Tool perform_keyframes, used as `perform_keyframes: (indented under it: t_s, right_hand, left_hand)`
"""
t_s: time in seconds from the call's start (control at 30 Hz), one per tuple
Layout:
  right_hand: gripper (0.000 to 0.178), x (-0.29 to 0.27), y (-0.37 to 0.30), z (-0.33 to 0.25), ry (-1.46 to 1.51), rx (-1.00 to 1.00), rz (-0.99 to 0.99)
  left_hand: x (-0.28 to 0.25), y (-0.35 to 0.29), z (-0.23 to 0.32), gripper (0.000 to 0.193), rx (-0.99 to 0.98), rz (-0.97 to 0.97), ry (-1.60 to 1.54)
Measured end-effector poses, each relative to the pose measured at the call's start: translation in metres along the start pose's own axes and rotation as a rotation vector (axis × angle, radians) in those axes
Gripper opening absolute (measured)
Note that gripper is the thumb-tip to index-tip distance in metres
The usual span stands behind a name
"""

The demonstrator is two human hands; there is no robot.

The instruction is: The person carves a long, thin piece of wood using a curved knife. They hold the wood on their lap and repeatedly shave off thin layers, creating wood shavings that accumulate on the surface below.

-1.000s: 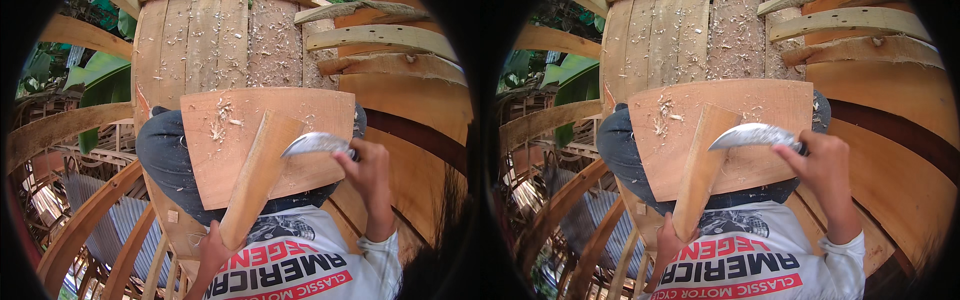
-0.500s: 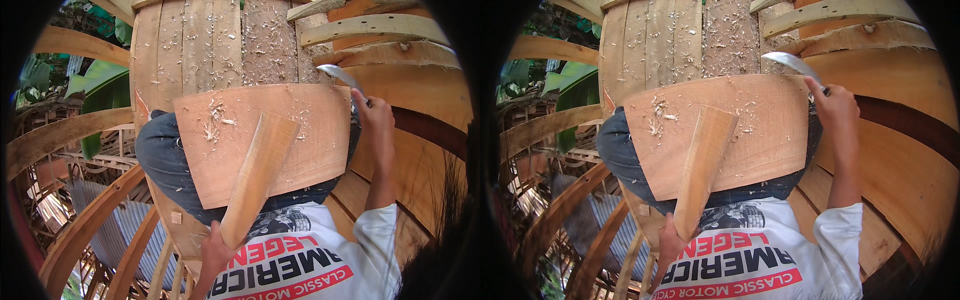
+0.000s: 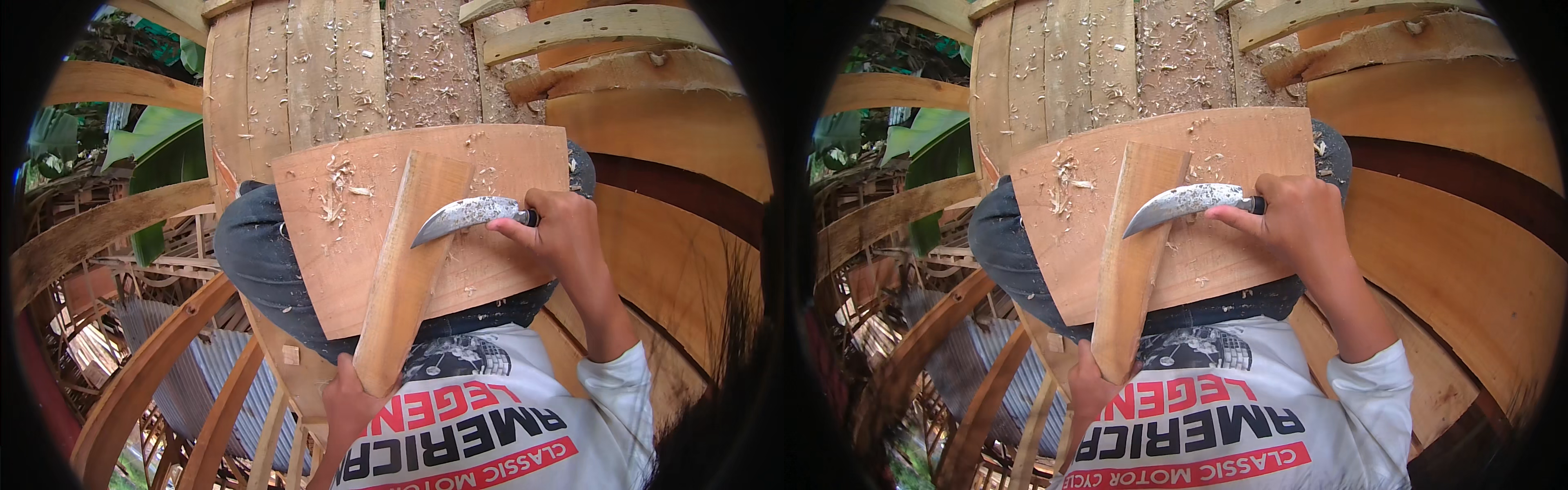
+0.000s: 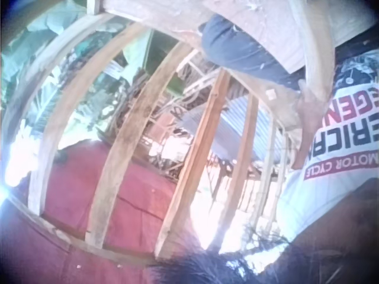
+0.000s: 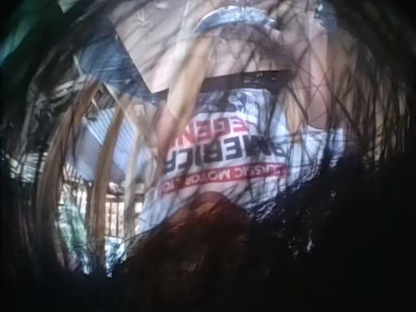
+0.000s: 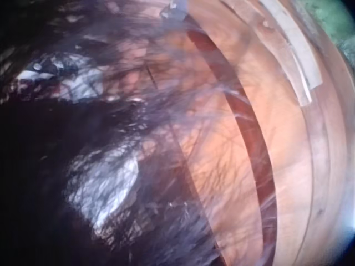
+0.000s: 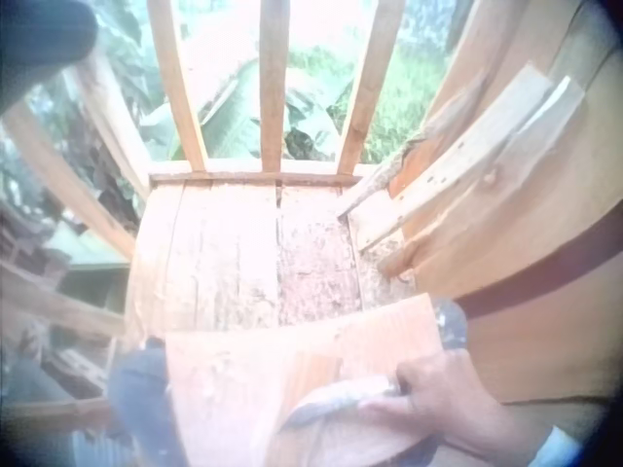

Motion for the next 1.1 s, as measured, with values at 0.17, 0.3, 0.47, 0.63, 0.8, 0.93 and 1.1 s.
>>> perform_keyframes:
  t_s: [0.17, 0.3, 0.47, 0.63, 0.8, 0.93, 1.1]
  right_hand:
    - [0.070, -0.010, 0.026, 0.036, -0.065, 0.296, 0.155]
    - [0.067, -0.058, 0.020, 0.068, -0.009, 0.494, 0.131]
    - [0.064, -0.024, -0.024, -0.013, 0.054, -0.006, -0.037]
    - [0.066, -0.003, -0.011, -0.008, 0.025, -0.031, -0.037]
    - [0.070, -0.005, 0.006, -0.004, -0.041, -0.058, 0.044]
    - [0.071, -0.003, 0.015, -0.004, -0.035, -0.046, 0.092]
    - [0.072, -0.003, 0.023, 0.002, -0.039, 0.028, 0.134]
  left_hand:
    - [0.007, -0.003, -0.005, 0.056, 0.031, 0.019, -0.025]
    - [0.004, -0.006, -0.021, 0.055, 0.036, -0.014, -0.036]
    - [0.007, 0.000, -0.016, 0.055, 0.030, -0.040, -0.104]
    - [0.006, -0.002, -0.010, 0.059, -0.042, -0.050, -0.155]
    - [0.001, 0.001, -0.004, 0.059, -0.023, -0.050, -0.130]
    - [0.002, 0.002, -0.007, 0.059, 0.012, -0.017, -0.146]
    - [0.007, 0.004, -0.014, 0.062, 0.108, 0.048, -0.102]
Point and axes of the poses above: each hand's wrist, its own y-axis towards the middle knuckle, its own x-axis out of the palm, z = x × y, the point moved 3 cm from there along y, towards the middle knuckle, and after that the axes turned 3 degrees about x, right-handed, at the moved point
